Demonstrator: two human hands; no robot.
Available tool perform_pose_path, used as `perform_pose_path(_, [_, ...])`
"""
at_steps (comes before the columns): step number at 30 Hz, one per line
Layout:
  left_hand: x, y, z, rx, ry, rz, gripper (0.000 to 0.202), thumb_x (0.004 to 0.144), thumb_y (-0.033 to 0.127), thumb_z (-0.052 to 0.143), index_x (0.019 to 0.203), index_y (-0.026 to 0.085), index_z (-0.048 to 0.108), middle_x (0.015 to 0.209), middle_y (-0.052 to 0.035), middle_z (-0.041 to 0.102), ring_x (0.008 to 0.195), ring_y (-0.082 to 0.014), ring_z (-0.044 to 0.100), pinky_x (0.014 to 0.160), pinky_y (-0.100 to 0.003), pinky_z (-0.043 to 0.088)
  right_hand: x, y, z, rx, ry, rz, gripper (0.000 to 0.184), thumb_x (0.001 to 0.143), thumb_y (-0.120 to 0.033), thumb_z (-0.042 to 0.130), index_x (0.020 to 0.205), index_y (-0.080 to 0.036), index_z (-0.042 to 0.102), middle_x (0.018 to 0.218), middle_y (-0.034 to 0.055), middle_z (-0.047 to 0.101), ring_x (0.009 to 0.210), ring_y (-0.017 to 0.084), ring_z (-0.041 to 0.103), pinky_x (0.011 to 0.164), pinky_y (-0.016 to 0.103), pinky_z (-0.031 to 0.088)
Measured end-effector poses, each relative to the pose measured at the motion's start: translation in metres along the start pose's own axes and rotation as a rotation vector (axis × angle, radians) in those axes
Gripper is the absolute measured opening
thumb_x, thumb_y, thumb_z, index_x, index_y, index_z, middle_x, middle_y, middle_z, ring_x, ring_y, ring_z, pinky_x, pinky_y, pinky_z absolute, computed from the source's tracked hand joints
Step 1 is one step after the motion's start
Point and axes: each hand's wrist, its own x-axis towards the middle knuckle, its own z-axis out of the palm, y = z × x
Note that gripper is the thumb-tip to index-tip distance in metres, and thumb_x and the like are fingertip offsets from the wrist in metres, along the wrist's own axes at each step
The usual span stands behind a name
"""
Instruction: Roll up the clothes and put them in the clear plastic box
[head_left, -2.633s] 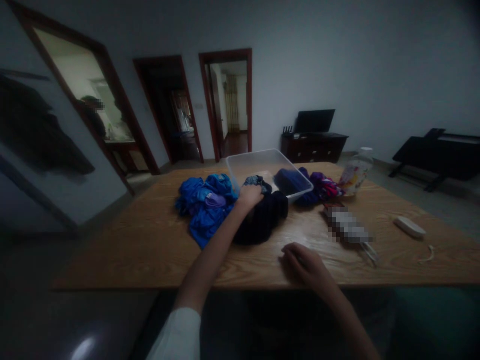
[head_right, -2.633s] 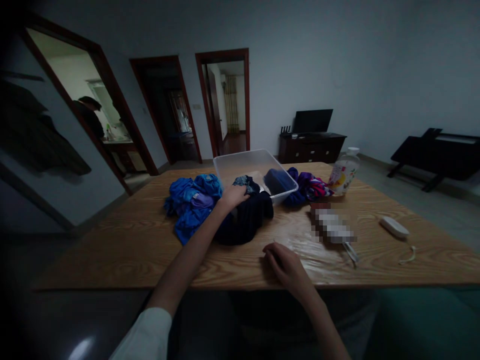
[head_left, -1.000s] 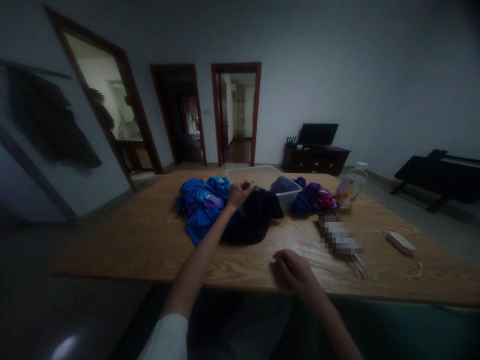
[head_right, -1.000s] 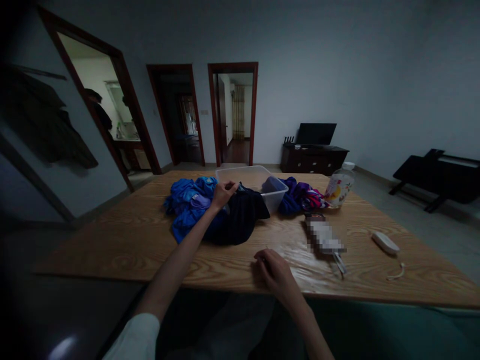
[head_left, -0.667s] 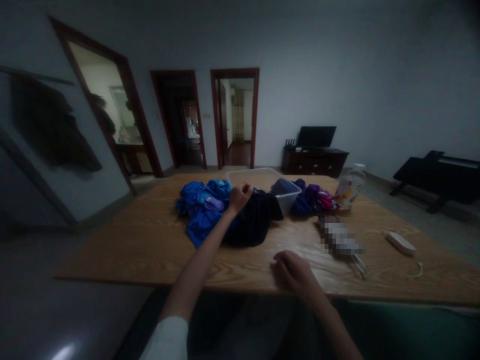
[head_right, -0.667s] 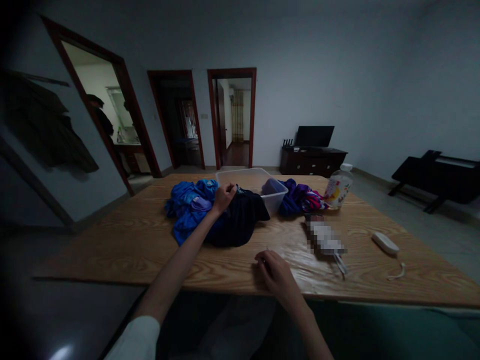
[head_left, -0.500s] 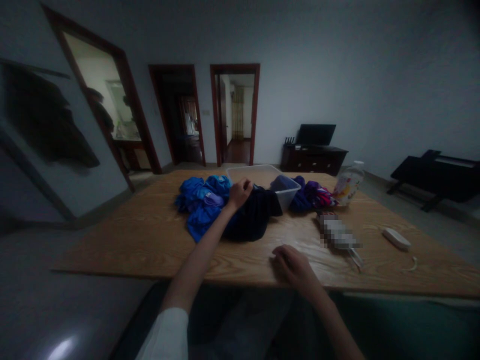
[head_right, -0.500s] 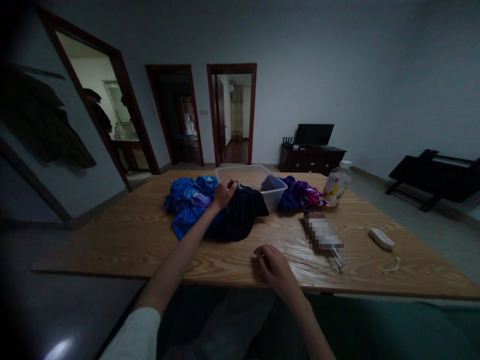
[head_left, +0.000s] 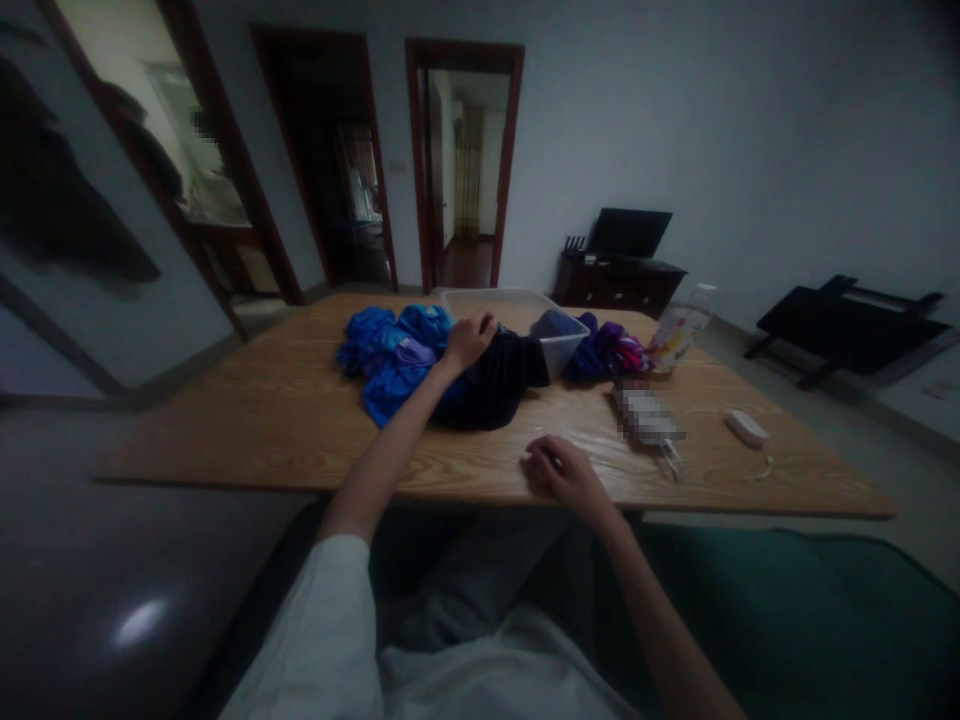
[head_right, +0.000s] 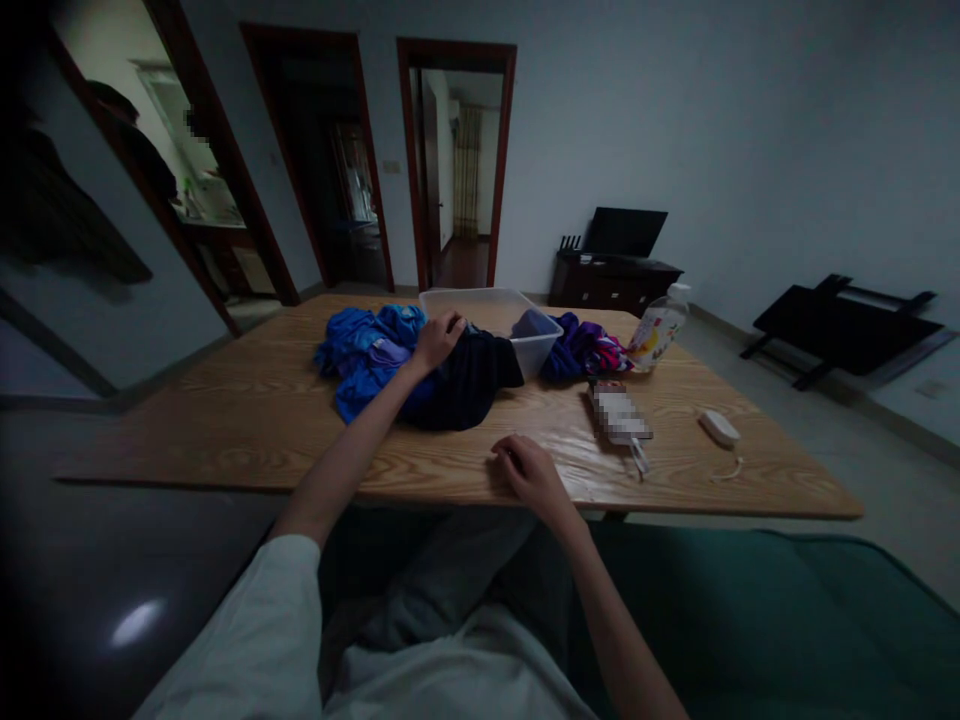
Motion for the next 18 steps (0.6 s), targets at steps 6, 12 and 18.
perform_pose_path(6, [-0.0004,0.0004,0.0004,0.010,0.004,0.008,0.030,0.106,0.037,0.045,0.108,0.019,0.068,0.105,-0.0090,0.075,0.102,-0.0235,0.070,0.086,-0.029,0.046,0.0005,0.0004,0.0002,-0.013,0.002,-0.002,0.022,0.106,-0.031,0.048,0.106,-0.022,0.068,0.097,0.0056,0.071,0.091,0.021,0.065,0.080,0.032,0.045])
perform_pose_path(12, [-0.0015,0.0048,-0.0024,0.057,-0.031,-0.020,0.030,0.106,0.037,0.045,0.112,0.019,0.068,0.108,-0.0090,0.075,0.104,-0.0230,0.070,0.088,-0.028,0.046,0.0016,0.0018,0.0021,0.030,-0.009,0.026,0.024,0.106,-0.036,0.049,0.105,-0.023,0.069,0.098,0.0050,0.072,0.093,0.021,0.066,0.082,0.032,0.046])
perform_pose_path(18, [-0.0011,0.0033,-0.0019,0.062,-0.037,0.002,0.031,0.107,0.038,0.044,0.113,0.019,0.068,0.107,-0.0093,0.075,0.104,-0.0236,0.070,0.087,-0.029,0.046,0.0030,-0.0004,0.0000,0.067,-0.040,0.031,0.024,0.106,-0.036,0.051,0.105,-0.023,0.070,0.098,0.0036,0.073,0.092,0.020,0.066,0.083,0.031,0.046])
